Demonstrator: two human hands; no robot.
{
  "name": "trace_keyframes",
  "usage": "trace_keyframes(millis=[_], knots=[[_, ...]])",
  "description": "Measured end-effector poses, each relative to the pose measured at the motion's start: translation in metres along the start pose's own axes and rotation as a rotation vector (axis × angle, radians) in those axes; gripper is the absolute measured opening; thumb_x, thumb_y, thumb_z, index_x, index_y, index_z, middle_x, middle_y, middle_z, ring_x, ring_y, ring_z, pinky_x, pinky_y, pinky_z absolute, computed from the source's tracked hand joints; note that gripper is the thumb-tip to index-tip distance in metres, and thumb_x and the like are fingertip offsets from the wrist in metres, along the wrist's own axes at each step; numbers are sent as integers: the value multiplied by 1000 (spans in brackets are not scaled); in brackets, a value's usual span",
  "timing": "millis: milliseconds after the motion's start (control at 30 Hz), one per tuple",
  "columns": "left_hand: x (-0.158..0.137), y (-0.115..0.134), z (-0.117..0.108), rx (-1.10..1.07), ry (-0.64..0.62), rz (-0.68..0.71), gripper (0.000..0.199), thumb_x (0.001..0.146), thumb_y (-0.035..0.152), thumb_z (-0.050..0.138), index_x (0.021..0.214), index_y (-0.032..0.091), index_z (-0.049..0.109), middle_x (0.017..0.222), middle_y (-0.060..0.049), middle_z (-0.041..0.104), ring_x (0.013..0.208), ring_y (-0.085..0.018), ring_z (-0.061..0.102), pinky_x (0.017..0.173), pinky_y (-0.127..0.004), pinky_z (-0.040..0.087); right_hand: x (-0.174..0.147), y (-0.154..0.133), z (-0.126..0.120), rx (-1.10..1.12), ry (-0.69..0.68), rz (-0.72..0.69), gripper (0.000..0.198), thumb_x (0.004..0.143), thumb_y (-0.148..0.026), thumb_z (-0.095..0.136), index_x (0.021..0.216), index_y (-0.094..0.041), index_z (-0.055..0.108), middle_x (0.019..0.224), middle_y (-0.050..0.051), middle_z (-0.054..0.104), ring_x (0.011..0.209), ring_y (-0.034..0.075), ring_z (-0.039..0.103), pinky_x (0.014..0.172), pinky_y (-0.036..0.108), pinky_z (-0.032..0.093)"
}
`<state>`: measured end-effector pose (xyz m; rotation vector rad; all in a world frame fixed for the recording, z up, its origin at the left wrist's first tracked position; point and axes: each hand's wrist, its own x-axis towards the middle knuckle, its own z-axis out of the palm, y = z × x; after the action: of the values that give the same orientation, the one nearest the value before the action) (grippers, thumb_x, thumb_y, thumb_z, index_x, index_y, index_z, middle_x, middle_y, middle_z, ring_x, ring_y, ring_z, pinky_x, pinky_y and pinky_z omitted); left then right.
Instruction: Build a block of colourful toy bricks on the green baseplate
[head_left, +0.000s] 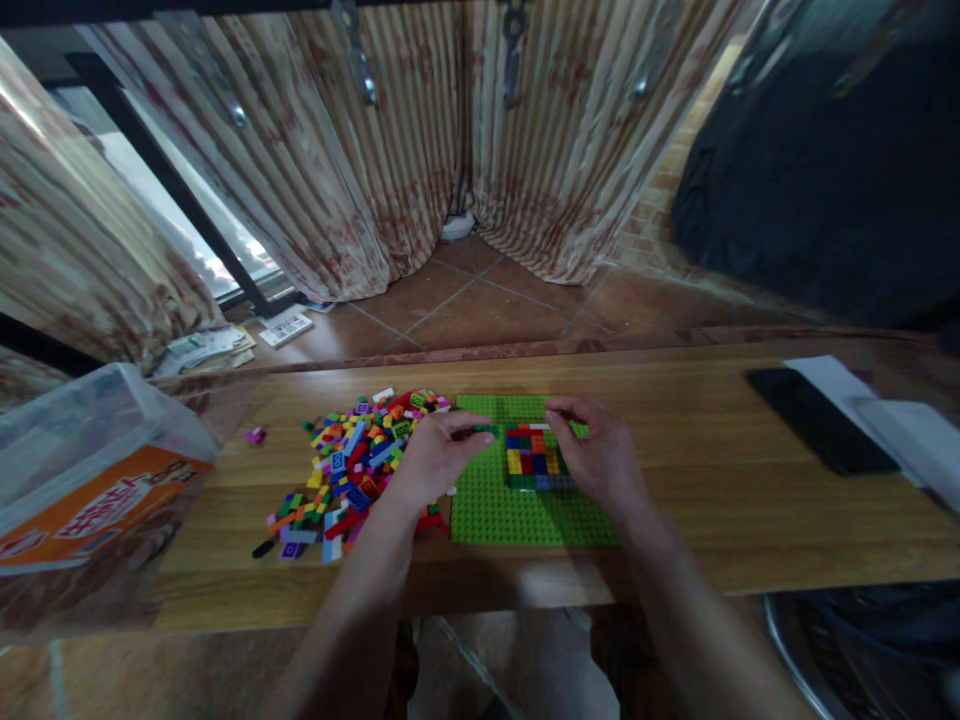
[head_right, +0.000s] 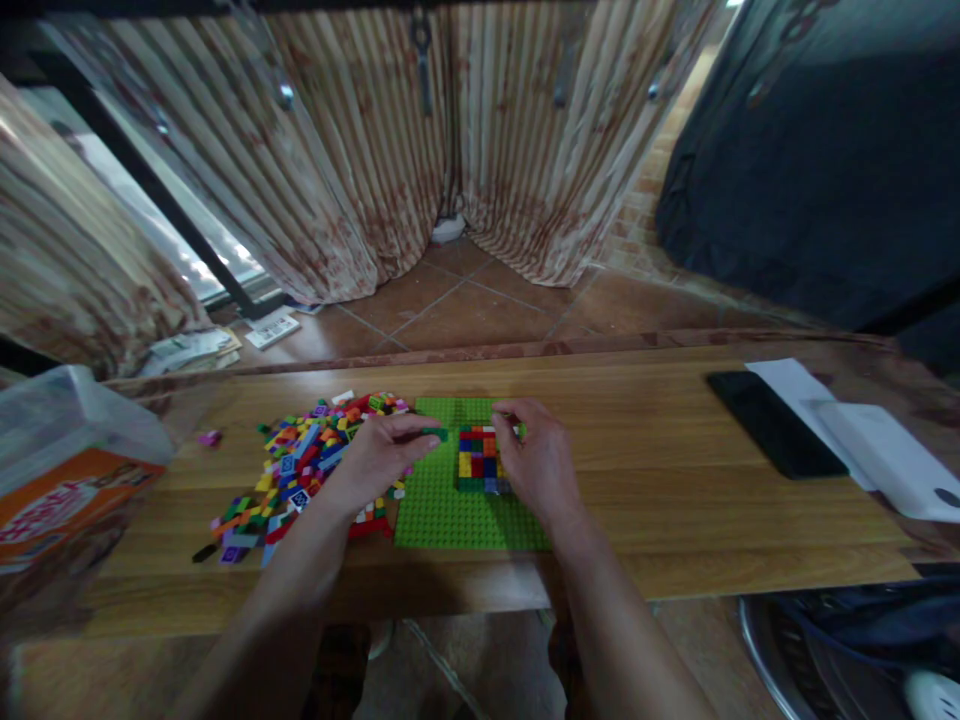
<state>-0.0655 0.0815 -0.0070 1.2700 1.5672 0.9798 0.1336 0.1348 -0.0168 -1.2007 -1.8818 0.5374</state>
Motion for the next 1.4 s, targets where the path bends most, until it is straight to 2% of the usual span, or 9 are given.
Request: trace_keyframes(millis=[100,300,500,800,1100,1400], knots=[[1,-1,8,65,-9,76,24,78,23,67,98,15,76,81,-3,72,71,-14,61,67,-26,47,0,1,1,-5,-12,1,17,87,-26,55,90,-17,70,89,8,73,80,20,67,74,34,53],[3,-7,22,104,-73,102,30,82,13,55,106,16,73,83,-3,73,72,-15,63,65,-26,47,0,1,1,-11,-12,0,17,86,-26,55,89,-17,70,86,8,73,80,20,67,76,35,52],[8,-14,33,45,-16,99,16,78,11,59,92,15,67,80,-4,72,78,-17,66,70,-26,50,0,-1,0,-23,-36,10,18,86,-26,55,90,-17,71,89,9,73,82,21,68,77,35,53],[2,2,34,141,5,98,2,80,17,62,81,16,62,75,-1,68,72,-15,63,66,-25,46,-1,-2,-1,-27,-50,-12,18,87,-26,53,90,-20,70,89,8,73,82,21,68,77,37,53],[-6,6,36,387,-14,105,15,77,30,70,74,18,61,64,3,62,61,-13,54,57,-24,35,-2,0,2,-39,-71,-17,19,87,-25,53,88,-18,70,89,9,72,83,22,67,75,36,53],[-8,6,42,636,-37,119,18,82,38,65,76,21,64,70,0,67,65,-16,58,60,-27,34,-3,-1,2,-70,-87,-29,19,87,-27,52,87,-20,70,88,8,72,81,22,67,76,37,53]])
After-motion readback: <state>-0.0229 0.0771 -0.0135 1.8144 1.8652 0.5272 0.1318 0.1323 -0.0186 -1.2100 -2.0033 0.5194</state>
